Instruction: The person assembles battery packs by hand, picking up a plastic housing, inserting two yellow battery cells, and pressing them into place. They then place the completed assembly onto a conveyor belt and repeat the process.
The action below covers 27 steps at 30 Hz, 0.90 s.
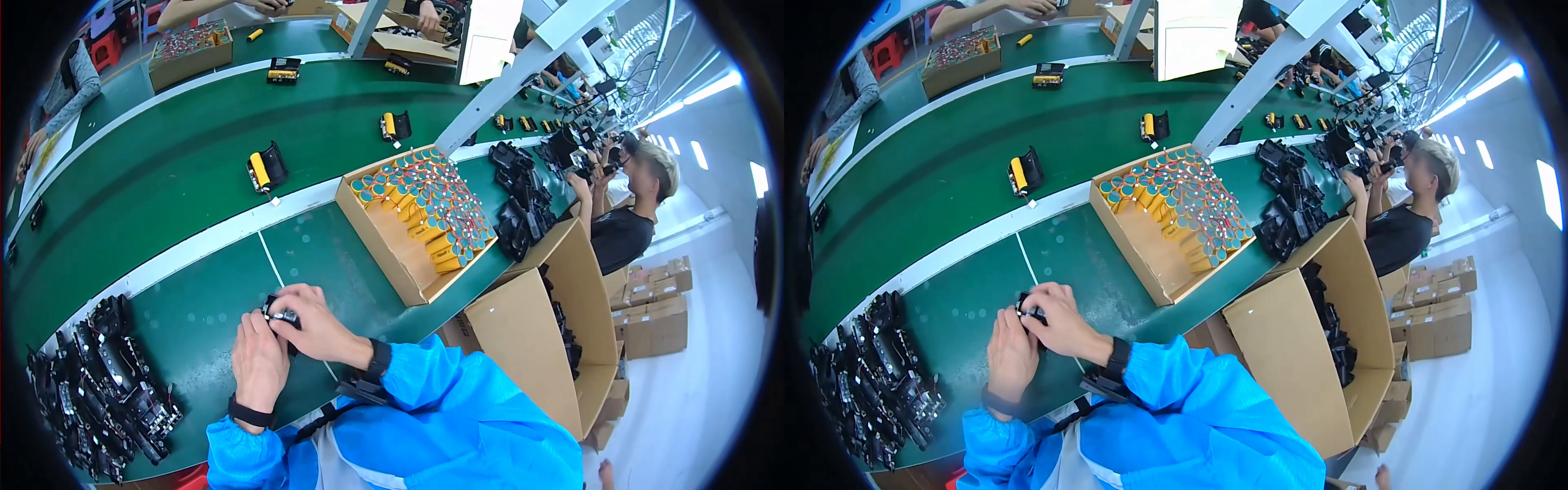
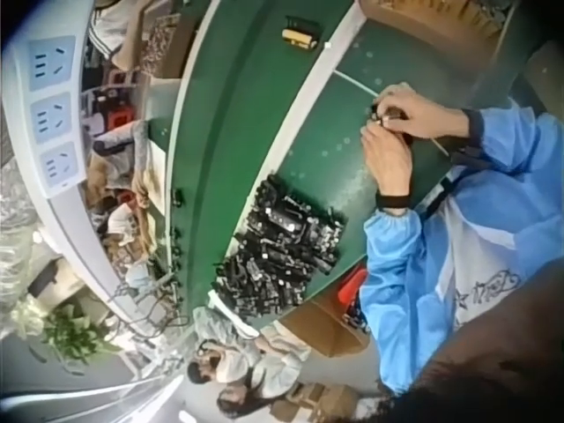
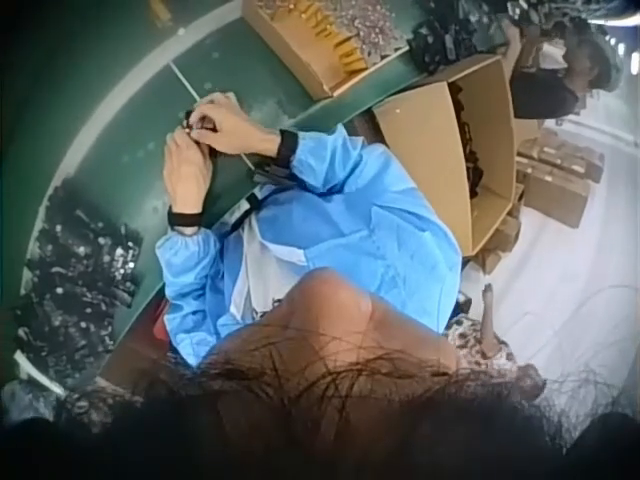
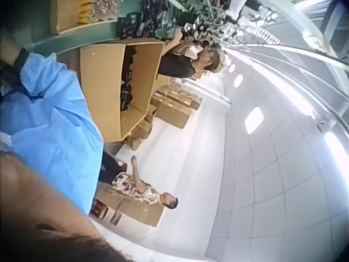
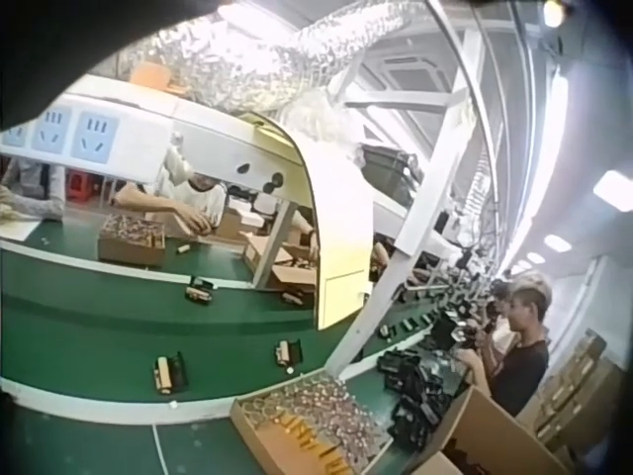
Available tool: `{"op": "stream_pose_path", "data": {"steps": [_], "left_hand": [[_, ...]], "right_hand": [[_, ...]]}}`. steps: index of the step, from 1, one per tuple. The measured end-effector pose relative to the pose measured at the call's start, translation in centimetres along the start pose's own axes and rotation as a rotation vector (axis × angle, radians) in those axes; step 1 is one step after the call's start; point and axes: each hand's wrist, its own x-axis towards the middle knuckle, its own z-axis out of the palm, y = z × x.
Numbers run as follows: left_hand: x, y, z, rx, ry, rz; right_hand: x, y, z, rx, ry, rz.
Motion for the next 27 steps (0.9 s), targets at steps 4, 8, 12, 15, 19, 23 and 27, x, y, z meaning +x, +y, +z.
{"op": "stream_pose_path", "data": {"steps": [4,8,12,15,19,23,27], "left_hand": [[0.2,1.0,-0.3,-0.031,-0.025,-0.081],[0.2,0.9,-0.6,-0.017,-0.044,-0.022],[-0.2,1.2,-0.4,-0.009,-0.021,-0.02],[-0.2,1.9,-0.2,0.006,-0.021,-0.06],[-0.3,2.0,0.2,0.008,0.0,-0.094],[-0.3,1.7,0.5,-0.002,0.01,-0.107],[0.4,2.2,0.7,0.015,0.022,-0.135]], "right_hand": [[-3.7,0.4,-1.4,0.13,0.105,0.07],[-5.0,-0.8,-3.7,-0.006,-0.121,0.191],[-3.5,-1.4,-5.0,-0.282,-0.147,0.035],[-2.6,-0.4,-4.9,-0.515,0.103,-0.164],[-1.7,1.4,-3.6,-0.289,0.254,-0.234],[-3.0,0.3,-3.6,-0.161,0.138,-0.225],[-2.8,0.6,-4.6,-0.203,0.158,-0.214]]}}
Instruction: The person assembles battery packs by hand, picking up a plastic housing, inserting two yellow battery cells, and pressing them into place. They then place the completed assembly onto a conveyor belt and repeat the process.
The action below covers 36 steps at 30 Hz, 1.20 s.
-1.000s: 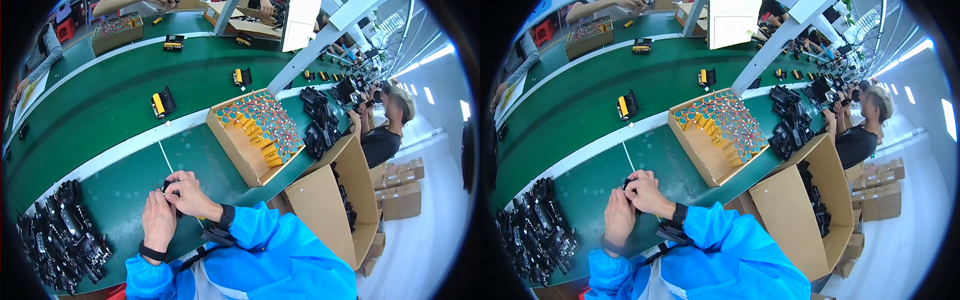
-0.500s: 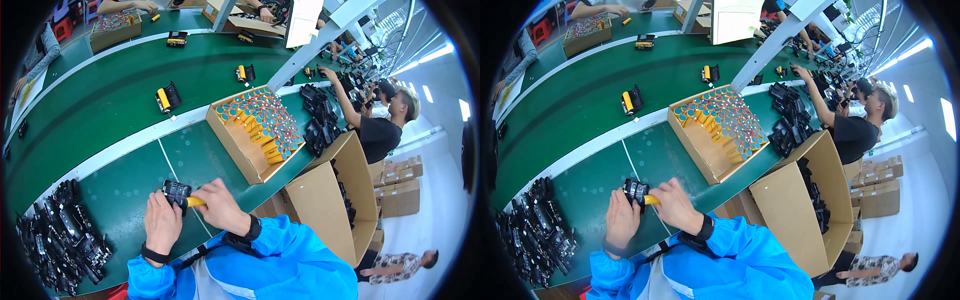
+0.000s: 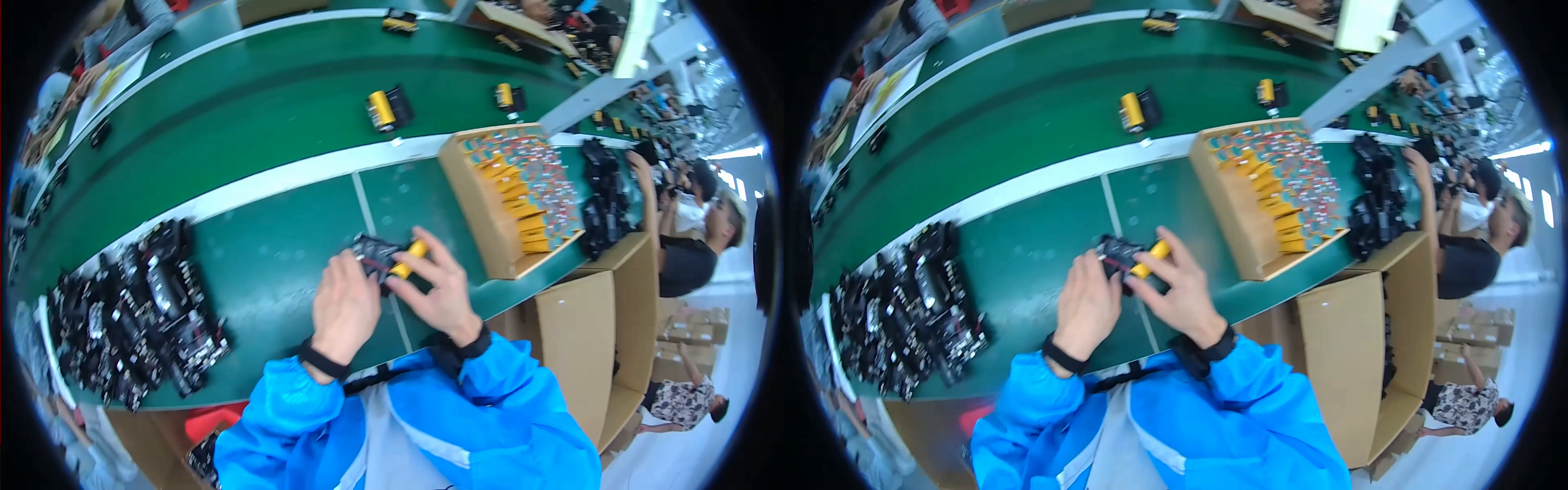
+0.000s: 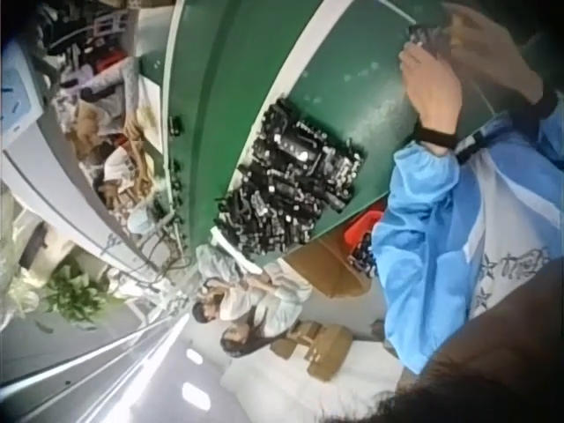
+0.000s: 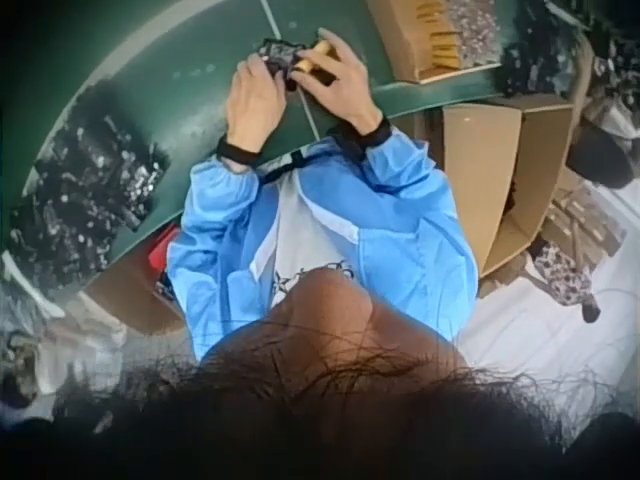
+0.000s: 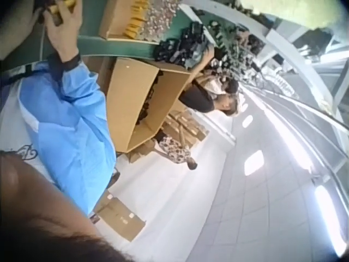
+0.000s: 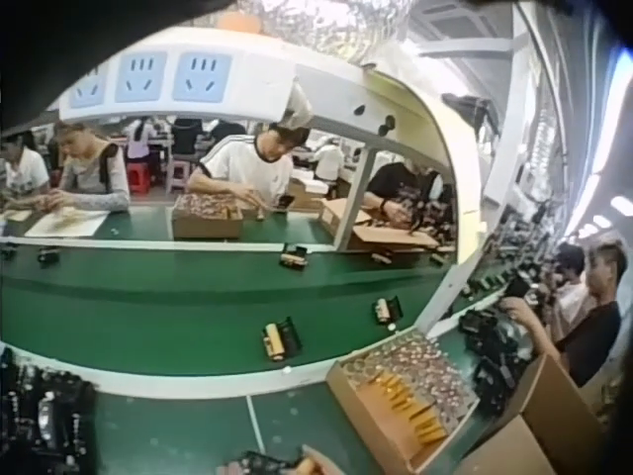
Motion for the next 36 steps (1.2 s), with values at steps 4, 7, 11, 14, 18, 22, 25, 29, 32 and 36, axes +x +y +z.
{"op": "stream_pose_path", "data": {"steps": [4,7,11,14,18,22,25,29,32,36], "left_hand": [[0.1,-0.5,-0.3,0.005,0.01,0.015],[0.0,-0.9,-0.8,0.002,-0.027,0.01],[-0.1,-1.5,-1.2,0.01,-0.093,0.025],[-0.2,-2.8,-2.1,-0.148,-0.175,0.067],[-0.5,-3.4,-4.0,-0.186,-0.126,0.129],[-0.7,-3.7,-4.1,-0.246,-0.058,0.225],[-0.9,-4.2,-3.8,-0.186,-0.033,0.282],[-0.5,-4.4,-4.1,-0.091,-0.051,0.324],[0.0,-4.2,-4.7,-0.017,-0.075,0.353],[0.2,-4.3,-5.0,0.033,-0.09,0.404]], "right_hand": [[0.5,-1.5,1.2,0.091,0.045,-0.002],[0.6,-2.6,2.4,0.124,0.068,-0.042],[0.7,-2.7,3.4,0.061,0.038,-0.136],[0.7,-2.7,3.7,0.004,-0.024,-0.132],[1.0,-4.1,3.8,-0.127,-0.013,-0.136],[1.5,-4.6,4.0,-0.142,-0.023,-0.059],[1.4,-4.5,4.2,-0.049,-0.025,0.029],[1.7,-4.8,4.5,0.044,0.123,0.034],[1.8,-3.8,4.5,0.068,0.079,-0.014],[2.0,-3.6,4.5,-0.016,0.046,-0.047]]}}
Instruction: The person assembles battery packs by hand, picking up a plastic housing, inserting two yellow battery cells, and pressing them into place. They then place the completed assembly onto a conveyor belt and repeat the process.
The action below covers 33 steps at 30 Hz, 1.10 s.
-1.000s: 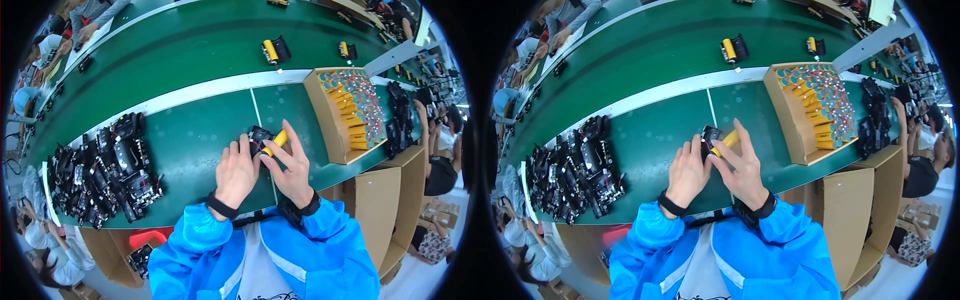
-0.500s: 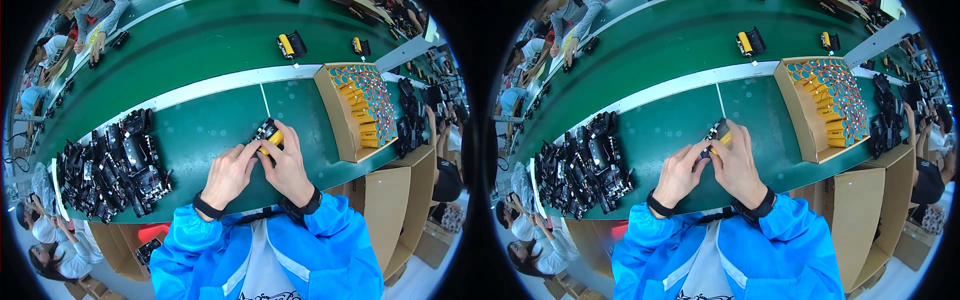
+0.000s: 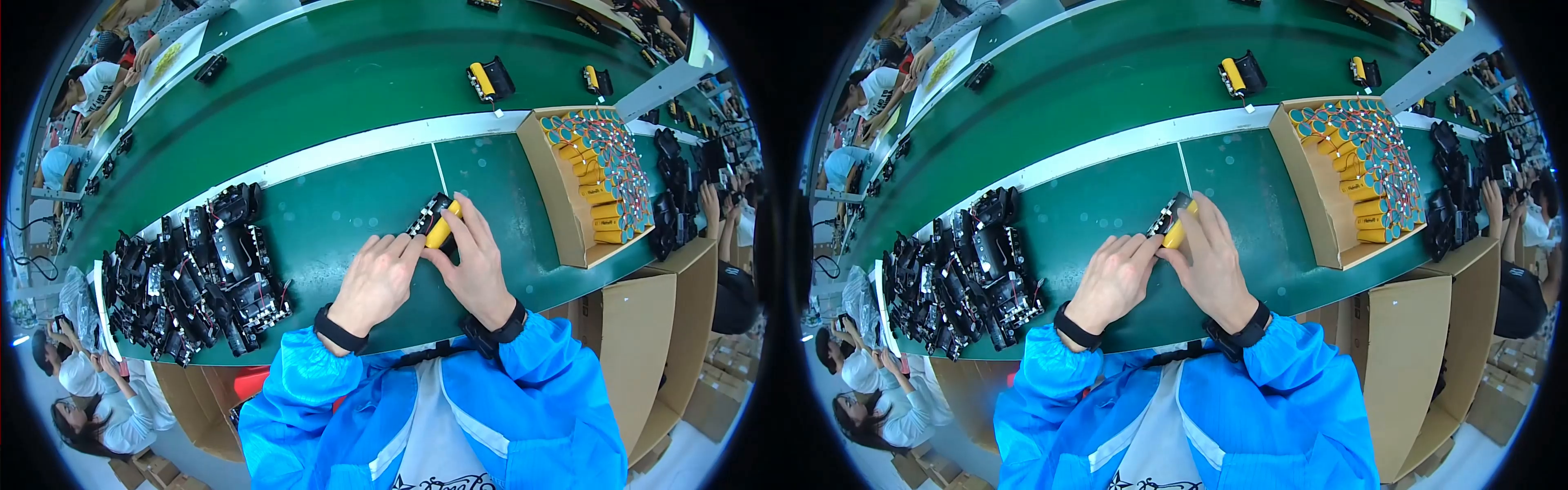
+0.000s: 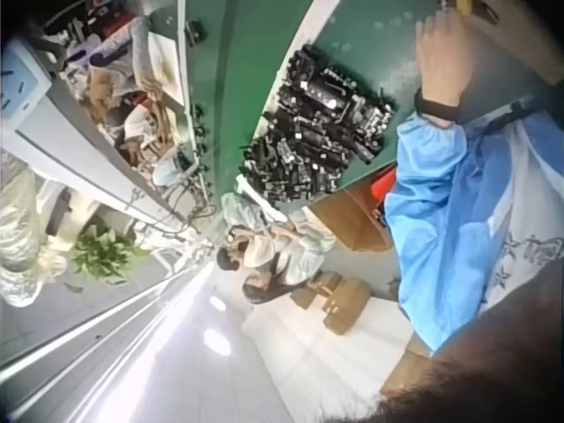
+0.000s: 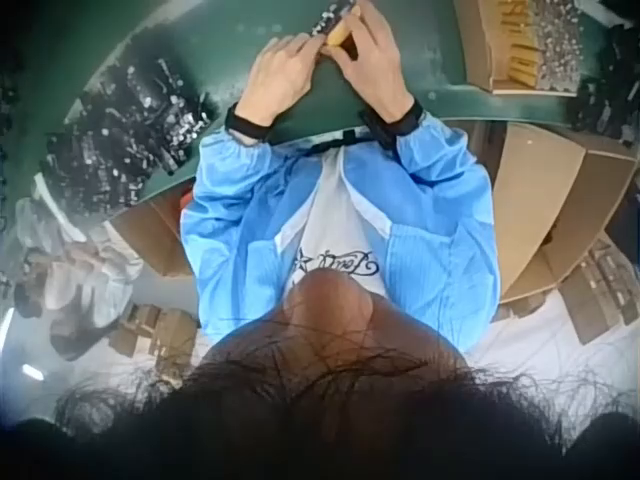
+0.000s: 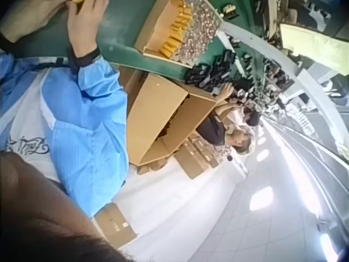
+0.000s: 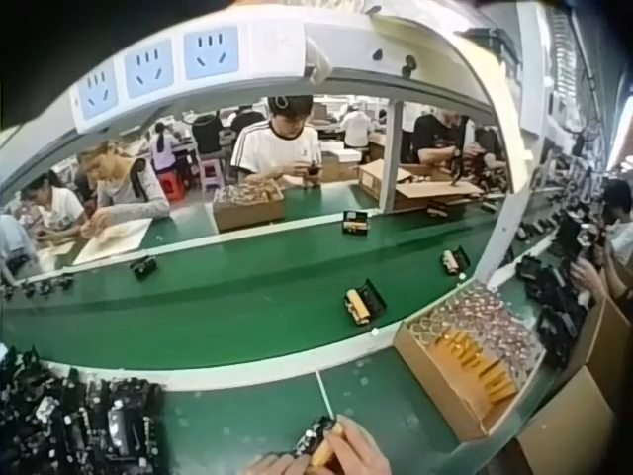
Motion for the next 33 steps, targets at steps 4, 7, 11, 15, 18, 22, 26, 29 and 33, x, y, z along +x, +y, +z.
{"op": "stream_pose_path", "data": {"steps": [4,7,11,15,18,22,26,29,33], "left_hand": [[-0.1,-0.1,-0.1,-0.111,0.015,-0.036],[0.0,-0.1,-0.7,-0.231,0.006,-0.138],[1.1,-1.7,-1.7,-0.217,-0.064,-0.163],[3.8,-2.0,-2.0,-0.326,-0.193,-0.221],[5.3,-2.8,-0.2,-0.452,-0.221,-0.37],[6.4,-2.2,0.2,-0.427,-0.315,-0.577],[6.1,-0.9,1.0,-0.267,-0.154,-0.481],[4.8,-2.0,1.8,-0.284,-0.092,-0.415],[6.6,-0.9,0.8,-0.124,-0.174,-0.301]], "right_hand": [[0.6,-0.5,0.2,-0.093,-0.043,-0.027],[0.9,-1.2,0.1,-0.114,-0.072,-0.009],[0.9,-1.7,0.4,-0.115,-0.095,0.057],[0.7,-1.0,0.7,-0.134,-0.047,0.095],[0.9,-1.0,0.9,-0.144,0.001,0.063],[0.7,-0.4,-0.5,-0.066,-0.045,0.053],[1.3,0.5,-5.5,-0.051,-0.079,-0.023],[3.2,2.0,-12.5,-0.066,0.061,0.16],[5.9,7.9,-18.3,-0.34,0.16,0.28]]}}
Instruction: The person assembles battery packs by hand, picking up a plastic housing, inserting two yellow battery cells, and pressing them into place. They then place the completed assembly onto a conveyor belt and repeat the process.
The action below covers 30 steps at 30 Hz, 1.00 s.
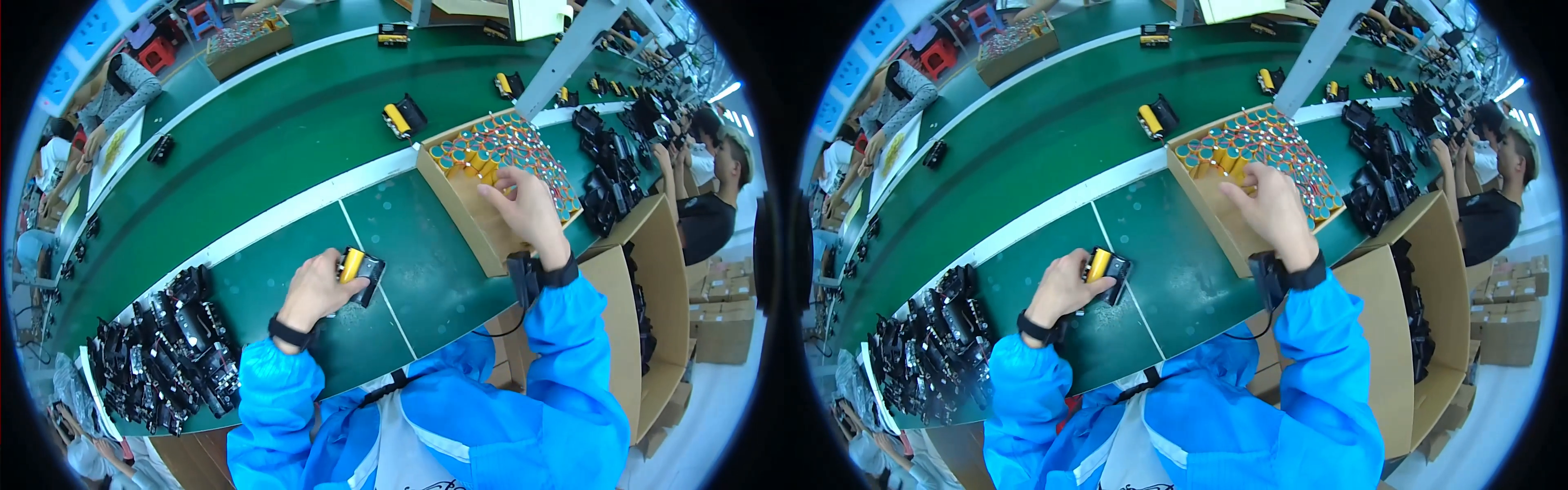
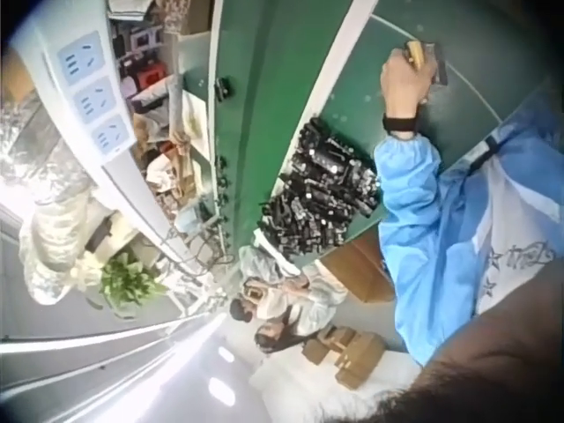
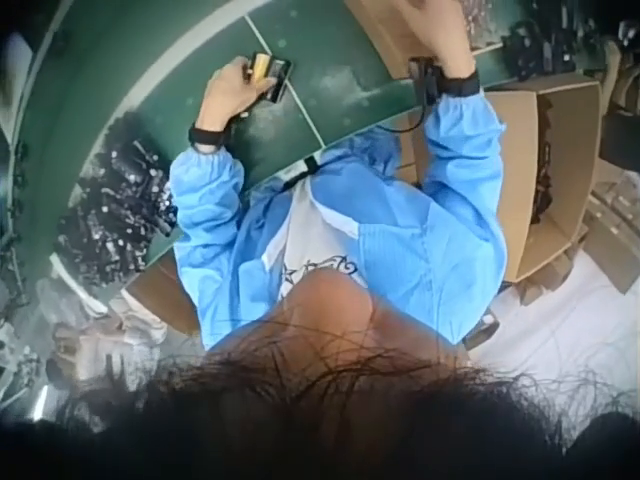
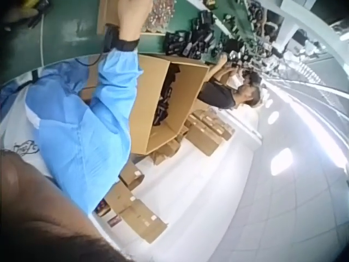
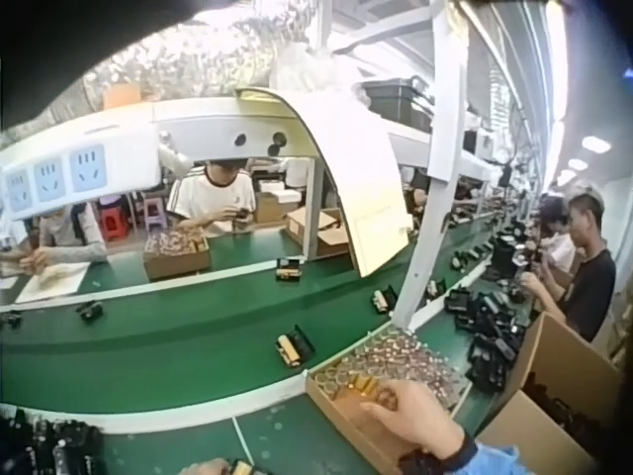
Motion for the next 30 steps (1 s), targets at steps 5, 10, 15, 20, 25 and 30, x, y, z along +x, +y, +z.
{"op": "stream_pose_path", "data": {"steps": [5,10,15,20,25,30], "left_hand": [[5.3,0.4,-2.9,-0.072,-0.21,-0.131],[11.5,-5.1,-6.0,0.001,0.288,-0.359],[13.2,-9.4,-6.3,-0.009,0.405,-0.581],[9.6,-5.9,-10.3,0.132,0.231,-0.389],[-4.1,-1.1,-16.9,0.016,0.36,-0.067],[-13.1,-6.4,-16.3,0.325,0.488,-0.554]], "right_hand": [[2.8,3.1,2.0,0.068,-0.244,0.116],[1.1,2.7,0.5,-0.182,-0.007,-0.132],[-1.2,2.8,-1.6,0.268,0.231,-0.154],[-3.6,1.1,-2.3,0.961,0.366,-0.049],[-8.1,-2.1,1.9,1.758,-0.174,0.073],[-10.5,-5.8,6.7,1.616,-0.443,0.179]]}}
